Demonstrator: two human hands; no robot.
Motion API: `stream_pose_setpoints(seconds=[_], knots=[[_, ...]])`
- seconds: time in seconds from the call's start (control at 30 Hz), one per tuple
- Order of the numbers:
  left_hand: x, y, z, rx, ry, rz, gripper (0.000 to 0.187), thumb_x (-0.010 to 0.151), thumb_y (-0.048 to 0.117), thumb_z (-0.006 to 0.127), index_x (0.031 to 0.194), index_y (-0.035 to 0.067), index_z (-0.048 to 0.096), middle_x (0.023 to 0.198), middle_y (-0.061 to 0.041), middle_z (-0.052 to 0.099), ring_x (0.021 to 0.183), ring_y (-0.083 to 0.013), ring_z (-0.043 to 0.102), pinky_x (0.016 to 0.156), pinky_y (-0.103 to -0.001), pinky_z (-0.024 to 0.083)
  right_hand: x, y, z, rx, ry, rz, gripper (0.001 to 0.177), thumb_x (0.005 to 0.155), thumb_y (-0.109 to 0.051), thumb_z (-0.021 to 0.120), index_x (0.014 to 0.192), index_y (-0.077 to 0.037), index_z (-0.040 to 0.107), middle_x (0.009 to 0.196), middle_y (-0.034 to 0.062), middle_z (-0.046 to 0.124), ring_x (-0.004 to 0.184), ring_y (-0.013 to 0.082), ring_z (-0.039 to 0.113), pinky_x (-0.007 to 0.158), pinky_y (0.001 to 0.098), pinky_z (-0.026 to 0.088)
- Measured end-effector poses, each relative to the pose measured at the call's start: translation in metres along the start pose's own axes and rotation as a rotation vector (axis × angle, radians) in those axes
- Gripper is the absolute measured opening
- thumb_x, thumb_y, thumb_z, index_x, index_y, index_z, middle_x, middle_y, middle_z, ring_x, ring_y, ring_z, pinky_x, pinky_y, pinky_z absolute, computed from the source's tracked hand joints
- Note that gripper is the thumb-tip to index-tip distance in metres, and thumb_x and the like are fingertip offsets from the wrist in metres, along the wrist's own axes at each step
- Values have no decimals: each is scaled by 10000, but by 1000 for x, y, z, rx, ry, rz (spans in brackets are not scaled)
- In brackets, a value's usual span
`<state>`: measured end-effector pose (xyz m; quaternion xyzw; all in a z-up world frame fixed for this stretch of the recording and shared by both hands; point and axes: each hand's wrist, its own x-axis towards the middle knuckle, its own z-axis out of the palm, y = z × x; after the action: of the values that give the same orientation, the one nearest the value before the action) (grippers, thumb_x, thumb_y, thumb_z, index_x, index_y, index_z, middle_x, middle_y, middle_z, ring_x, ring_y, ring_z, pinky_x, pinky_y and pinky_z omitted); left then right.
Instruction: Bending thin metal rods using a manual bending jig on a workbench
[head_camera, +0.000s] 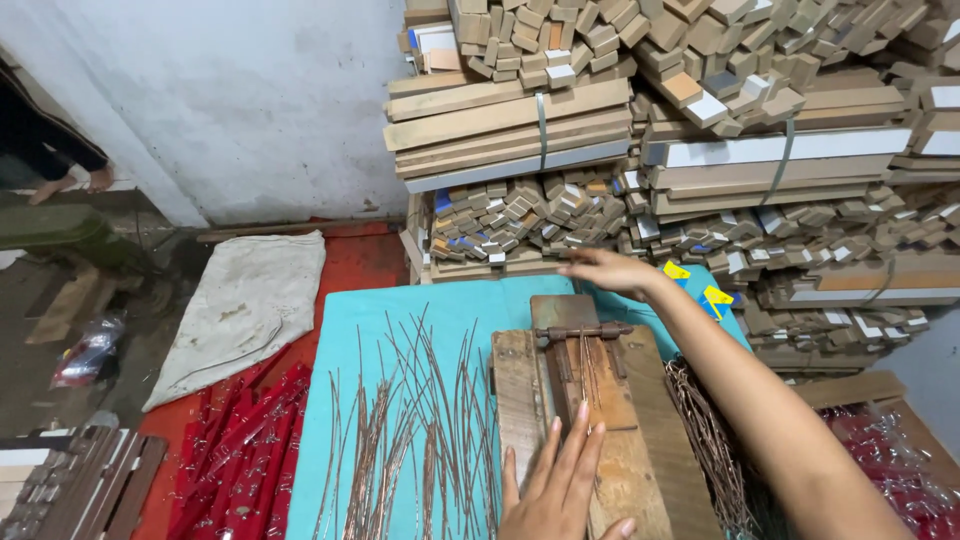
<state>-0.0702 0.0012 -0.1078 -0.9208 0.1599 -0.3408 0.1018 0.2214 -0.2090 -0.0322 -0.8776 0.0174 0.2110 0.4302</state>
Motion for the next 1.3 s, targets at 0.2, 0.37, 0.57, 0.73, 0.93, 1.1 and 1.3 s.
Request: stream_pose_setpoints(seconds=[0.2, 0.37, 0.57, 0.73, 0.93, 1.1, 1.3], knots=[[1, 1, 1, 18, 10, -18, 1328, 703, 1297, 311, 1690, 421, 162, 1785, 197, 134, 1626, -42, 152, 1241, -406, 169, -48, 11, -16, -19, -311, -691, 325, 981, -306, 602, 1157, -105, 787, 1356, 131, 702, 1346, 264, 596, 1158, 429, 430], [8, -6, -8, 131, -29, 16, 1554, 635, 1412, 320, 1716, 324, 63, 1788, 120, 68, 1618, -125, 103, 1246, -410, 126, -53, 18, -13, 36, -413, -706, 214, 895, -209, 748, 1023, -60, 832, 1213, 135, 741, 1157, 251, 687, 1056, 391, 488], [28, -39, -40, -992, -742, 9, 980, 991, 738, 440, 1655, 270, -109, 1764, 18, -166, 1620, -273, -102, 1192, -658, -30, -36, 25, -7, 80, -420, -716, 109, 877, -179, 771, 927, -84, 791, 1241, 130, 688, 1213, 251, 631, 1088, 403, 426], [-19, -77, 7, -789, -502, -191, 925, 940, 732, 341, 1644, 252, -18, 1750, -45, -46, 1588, -281, 98, 1186, -629, 140, -29, 30, -17, 147, -223, -672, 112, 936, -197, 691, 954, -98, 742, 1279, 109, 703, 1245, 234, 641, 1108, 406, 464], [-86, -133, 52, -443, -667, -674, 691, 896, 718, 441, 1501, 397, 349, 1640, 97, 307, 1557, -248, 231, 1226, -629, 198, -44, 36, -54, 408, 118, -454, 162, 1020, -185, 573, 1121, -77, 638, 1153, 120, 740, 1085, 241, 697, 922, 350, 532], [-112, -154, 74, -284, -804, -835, 355, 842, 674, 611, 1106, 448, 681, 1418, 182, 508, 1549, -172, 368, 1278, -623, 156, -89, 48, -93, 361, 385, -270, 231, 1073, -123, 503, 1272, -43, 589, 1157, 144, 710, 1093, 266, 688, 1026, 385, 550], [-141, -156, 110, -146, -920, -732, 447, 825, 759, 563, 1143, 454, 638, 1377, 99, 523, 1560, -225, 383, 1304, -662, 136, -126, 98, -112, 107, 83, -522, 230, 963, -104, 615, 1119, 22, 727, 976, 157, 787, 923, 253, 757, 888, 361, 624]])
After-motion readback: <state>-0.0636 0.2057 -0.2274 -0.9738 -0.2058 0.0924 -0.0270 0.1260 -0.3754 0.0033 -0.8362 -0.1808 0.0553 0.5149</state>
